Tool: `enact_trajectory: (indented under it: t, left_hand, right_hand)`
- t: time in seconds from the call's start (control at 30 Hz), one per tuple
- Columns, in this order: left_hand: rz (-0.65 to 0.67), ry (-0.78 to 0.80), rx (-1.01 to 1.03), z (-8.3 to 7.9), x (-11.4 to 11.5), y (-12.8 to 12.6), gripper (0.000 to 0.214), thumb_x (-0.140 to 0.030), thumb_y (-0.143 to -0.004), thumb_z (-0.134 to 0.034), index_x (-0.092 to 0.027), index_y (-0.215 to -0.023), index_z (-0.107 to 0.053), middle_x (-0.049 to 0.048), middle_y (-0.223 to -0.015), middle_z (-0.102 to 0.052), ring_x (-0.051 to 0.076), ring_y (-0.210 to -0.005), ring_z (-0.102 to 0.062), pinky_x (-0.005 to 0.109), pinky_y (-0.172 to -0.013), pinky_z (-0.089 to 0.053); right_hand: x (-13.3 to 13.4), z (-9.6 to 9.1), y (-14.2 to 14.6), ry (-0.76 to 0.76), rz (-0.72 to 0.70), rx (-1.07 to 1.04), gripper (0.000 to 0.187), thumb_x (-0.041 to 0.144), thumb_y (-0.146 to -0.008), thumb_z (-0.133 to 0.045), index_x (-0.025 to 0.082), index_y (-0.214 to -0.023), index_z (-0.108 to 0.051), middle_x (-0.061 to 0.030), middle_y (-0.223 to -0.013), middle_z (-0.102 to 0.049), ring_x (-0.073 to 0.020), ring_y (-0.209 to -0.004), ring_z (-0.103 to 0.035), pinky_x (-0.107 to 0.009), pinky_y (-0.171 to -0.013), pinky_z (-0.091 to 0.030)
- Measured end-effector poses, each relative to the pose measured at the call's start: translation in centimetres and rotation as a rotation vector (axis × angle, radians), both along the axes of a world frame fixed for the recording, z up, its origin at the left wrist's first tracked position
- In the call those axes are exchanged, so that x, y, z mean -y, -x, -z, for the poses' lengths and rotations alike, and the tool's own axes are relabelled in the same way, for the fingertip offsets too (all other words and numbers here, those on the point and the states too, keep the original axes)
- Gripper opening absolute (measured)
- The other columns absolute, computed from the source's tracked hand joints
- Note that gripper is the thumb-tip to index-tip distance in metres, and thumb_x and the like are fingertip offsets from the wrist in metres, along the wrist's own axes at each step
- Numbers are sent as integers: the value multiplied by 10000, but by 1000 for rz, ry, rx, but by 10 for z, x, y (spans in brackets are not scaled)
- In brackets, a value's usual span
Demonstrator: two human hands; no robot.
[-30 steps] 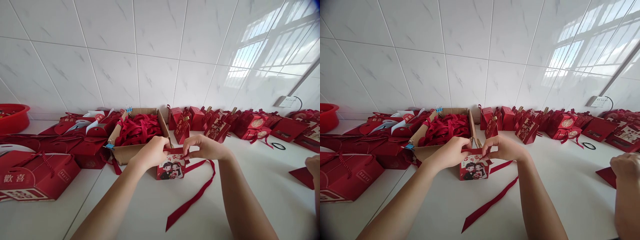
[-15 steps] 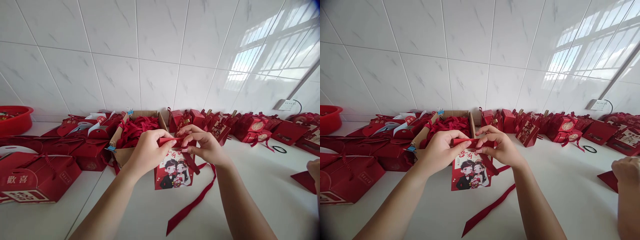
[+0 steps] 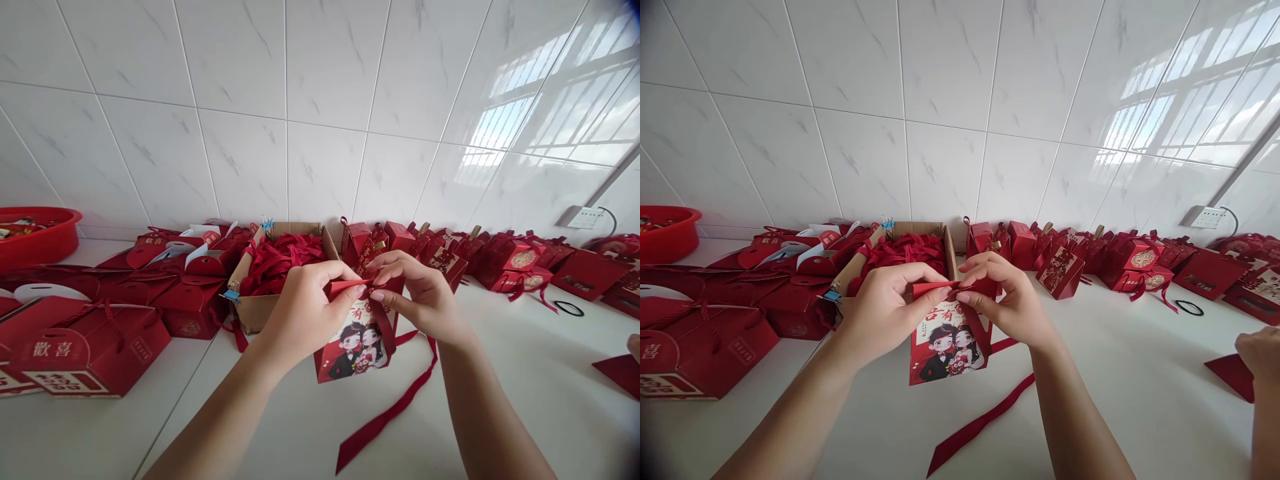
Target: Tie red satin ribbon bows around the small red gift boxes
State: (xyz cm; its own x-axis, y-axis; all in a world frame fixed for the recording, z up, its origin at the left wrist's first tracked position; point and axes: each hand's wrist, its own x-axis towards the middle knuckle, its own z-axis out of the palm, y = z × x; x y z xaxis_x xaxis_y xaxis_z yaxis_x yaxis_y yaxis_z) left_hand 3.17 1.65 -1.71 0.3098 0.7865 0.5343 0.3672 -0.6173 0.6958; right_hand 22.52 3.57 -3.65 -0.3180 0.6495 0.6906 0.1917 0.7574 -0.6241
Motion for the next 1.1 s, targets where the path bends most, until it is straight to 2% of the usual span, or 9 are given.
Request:
enact_trajectory:
  t: [0.13, 0.27, 0.37, 0.43, 0.5, 0.63, 0.87, 1.0, 1.1]
  left_hand:
    - [14, 20, 20, 1, -1, -1, 145, -242, -862, -534, -183, -834, -663, 0, -757, -676, 139, -682, -600, 224, -574, -437]
    - [2, 19, -7, 1, 0, 0, 195, -275, -910, -451, -193, -860, -621, -6, -730, -639, 134, -657, -575, 229, -552, -425]
    - [-25, -22, -54, 3, 2, -1, 165, -236, -894, -452, -213, -1027, -548, 29, -983, -641, 174, -875, -605, 270, -712, -486]
    - [-69, -70, -106, 7, 2, -6, 331, -214, -842, -519, -222, -1165, -449, 68, -1181, -565, 214, -1044, -566, 330, -847, -481]
    - [-138, -113, -137, 12, 1, -13, 468, -237, -800, -573, -212, -1222, -372, 110, -1247, -498, 246, -1090, -542, 382, -884, -474]
    - [-251, -152, -129, 21, -6, -23, 535, -264, -747, -629, -200, -1192, -341, 130, -1197, -489, 261, -1034, -560, 391, -815, -501]
    - [-201, -67, -166, 12, -8, -6, 477, -266, -769, -613, -236, -1183, -377, 107, -1218, -536, 249, -1047, -576, 384, -834, -493]
    - [-266, -2, -214, 5, -9, 7, 366, -358, -784, -608, -235, -1098, -466, 55, -994, -630, 218, -870, -620, 339, -716, -502]
    - [-303, 45, -297, 0, -9, 17, 238, -439, -770, -612, -223, -858, -565, 6, -750, -647, 182, -654, -602, 276, -544, -440]
  right_hand:
    - [2, 1, 5, 87, 22, -52, 171, 244, -801, -680, 220, -945, -591, -48, -965, -621, -185, -931, -603, -301, -767, -520]
    - [2, 3, 11, 105, 115, -17, 149, 291, -800, -674, 188, -882, -605, -39, -847, -638, -158, -763, -606, -259, -642, -511]
    - [2, 3, 13, 41, 227, -42, 140, 292, -782, -683, 183, -827, -608, -25, -781, -641, -144, -684, -589, -247, -588, -498]
    - [2, 3, 15, 0, 285, -51, 132, 288, -773, -686, 187, -813, -610, -22, -775, -644, -146, -682, -590, -249, -589, -503]
    - [2, 3, 16, -22, 314, -45, 122, 287, -772, -681, 193, -809, -613, -22, -780, -648, -151, -693, -594, -253, -599, -508]
    - [3, 4, 19, -41, 343, -16, 108, 288, -779, -670, 200, -806, -612, -20, -774, -650, -148, -682, -590, -247, -587, -502]
    - [1, 4, 16, -46, 379, -12, 127, 309, -769, -674, 199, -786, -612, -23, -769, -653, -149, -671, -595, -247, -568, -502]
    - [2, 3, 13, -55, 369, -5, 115, 295, -773, -671, 197, -793, -614, -16, -761, -649, -138, -665, -587, -240, -572, -497]
    - [5, 1, 11, -19, 323, 20, 114, 290, -778, -667, 193, -809, -616, -20, -764, -646, -142, -673, -589, -246, -579, -499]
